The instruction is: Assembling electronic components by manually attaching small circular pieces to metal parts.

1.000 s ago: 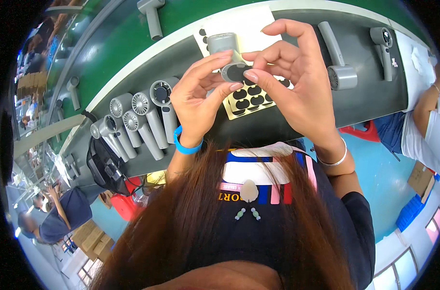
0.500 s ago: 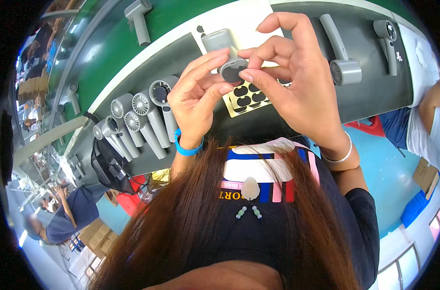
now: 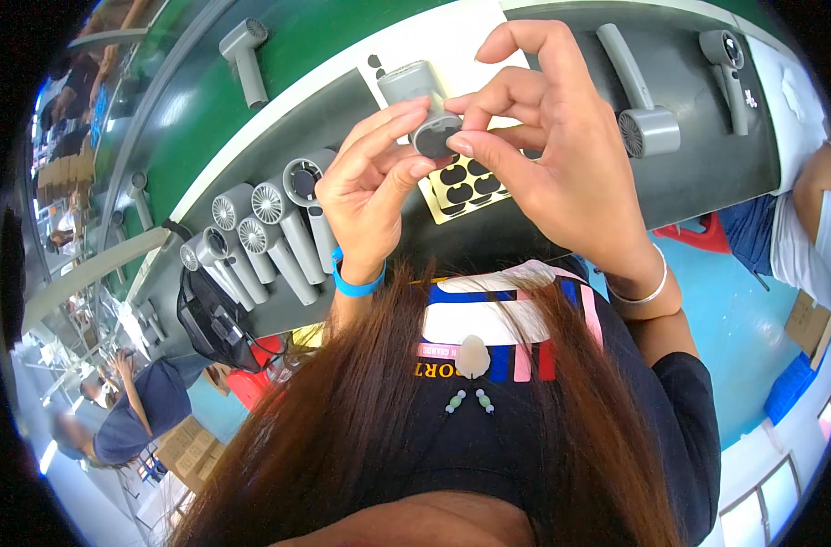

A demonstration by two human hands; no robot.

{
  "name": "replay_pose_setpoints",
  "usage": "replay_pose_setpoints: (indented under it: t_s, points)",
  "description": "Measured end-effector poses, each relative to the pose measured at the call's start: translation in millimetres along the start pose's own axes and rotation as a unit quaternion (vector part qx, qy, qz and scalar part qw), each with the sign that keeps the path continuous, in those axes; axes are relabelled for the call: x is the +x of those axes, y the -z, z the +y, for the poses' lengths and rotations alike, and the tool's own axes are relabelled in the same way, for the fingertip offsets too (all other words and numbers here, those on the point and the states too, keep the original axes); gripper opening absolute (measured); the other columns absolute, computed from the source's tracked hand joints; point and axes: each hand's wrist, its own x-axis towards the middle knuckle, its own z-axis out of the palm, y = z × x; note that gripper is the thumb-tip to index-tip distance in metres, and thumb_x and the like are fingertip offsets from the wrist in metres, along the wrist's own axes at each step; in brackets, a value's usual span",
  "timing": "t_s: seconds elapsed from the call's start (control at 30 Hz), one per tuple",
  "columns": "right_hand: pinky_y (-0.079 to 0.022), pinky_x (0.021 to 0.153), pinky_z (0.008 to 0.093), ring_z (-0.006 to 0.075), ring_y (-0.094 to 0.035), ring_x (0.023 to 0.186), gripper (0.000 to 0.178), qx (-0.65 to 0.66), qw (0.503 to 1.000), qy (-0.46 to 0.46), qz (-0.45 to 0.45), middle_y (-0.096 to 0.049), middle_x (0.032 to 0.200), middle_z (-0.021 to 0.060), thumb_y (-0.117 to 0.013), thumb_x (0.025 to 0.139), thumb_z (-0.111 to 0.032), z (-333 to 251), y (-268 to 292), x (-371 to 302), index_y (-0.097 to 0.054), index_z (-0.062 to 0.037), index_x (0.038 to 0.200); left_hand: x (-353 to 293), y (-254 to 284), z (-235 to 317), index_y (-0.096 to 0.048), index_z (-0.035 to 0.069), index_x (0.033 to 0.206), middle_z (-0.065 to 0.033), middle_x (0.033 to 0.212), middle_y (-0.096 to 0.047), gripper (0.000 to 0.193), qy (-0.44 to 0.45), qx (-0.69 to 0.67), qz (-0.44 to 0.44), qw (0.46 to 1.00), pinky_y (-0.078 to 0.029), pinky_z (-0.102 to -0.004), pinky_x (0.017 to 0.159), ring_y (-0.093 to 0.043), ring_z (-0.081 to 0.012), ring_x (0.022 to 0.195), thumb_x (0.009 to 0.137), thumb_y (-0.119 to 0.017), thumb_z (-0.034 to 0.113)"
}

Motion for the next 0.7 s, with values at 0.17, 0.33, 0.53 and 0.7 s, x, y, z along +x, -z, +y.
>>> replay_pose_setpoints:
  t_s: [0.17,0.33,0.53,0.7]
  points:
    - [-0.053,0.081,0.0252,0.0231,-0.063,0.105,0.048,-0.014,1.000,-0.008,0.000,-0.059,0.083,0.0065,-0.061,0.082,0.011,-0.9,-0.4,0.0,-0.035,-0.0052,0.119,-1.1,-0.9,-4.0,-0.062,-0.007,0.113,-0.0178,0.120,-0.057,0.034,0.001,-0.016,0.009,1.000,-0.057,-0.0274,0.076,-0.066,-0.0190,0.088,0.079,-0.065,-0.011]
    - [-0.053,0.080,0.0250,0.0226,-0.063,0.104,0.047,-0.019,1.000,-0.009,0.001,-0.059,0.082,0.0057,-0.061,0.082,0.011,-2.5,-1.4,0.0,-0.036,-0.0055,0.118,-1.3,-0.3,-3.9,-0.062,-0.006,0.113,-0.0181,0.120,-0.056,0.034,0.008,-0.021,0.010,1.000,-0.057,-0.0275,0.077,-0.066,-0.0190,0.088,0.079,-0.065,-0.011]
    - [-0.053,0.080,0.0250,0.0221,-0.064,0.103,0.047,-0.037,0.999,-0.005,0.008,-0.059,0.082,0.0057,-0.061,0.082,0.010,-3.3,-3.0,-0.1,-0.036,-0.0054,0.118,-1.2,-0.2,-4.7,-0.062,-0.006,0.113,-0.0175,0.120,-0.056,0.033,0.009,-0.022,0.006,1.000,-0.057,-0.0274,0.078,-0.065,-0.0176,0.090,0.080,-0.066,-0.009]
    - [-0.053,0.080,0.0257,0.0222,-0.064,0.103,0.047,-0.046,0.999,0.000,0.012,-0.059,0.082,0.0058,-0.061,0.082,0.009,-4.0,-2.8,-1.1,-0.035,-0.0053,0.118,-0.7,-1.4,-4.7,-0.062,-0.005,0.114,-0.0167,0.120,-0.056,0.034,0.005,-0.018,0.003,1.000,-0.057,-0.0256,0.076,-0.064,-0.0152,0.089,0.080,-0.067,-0.009]
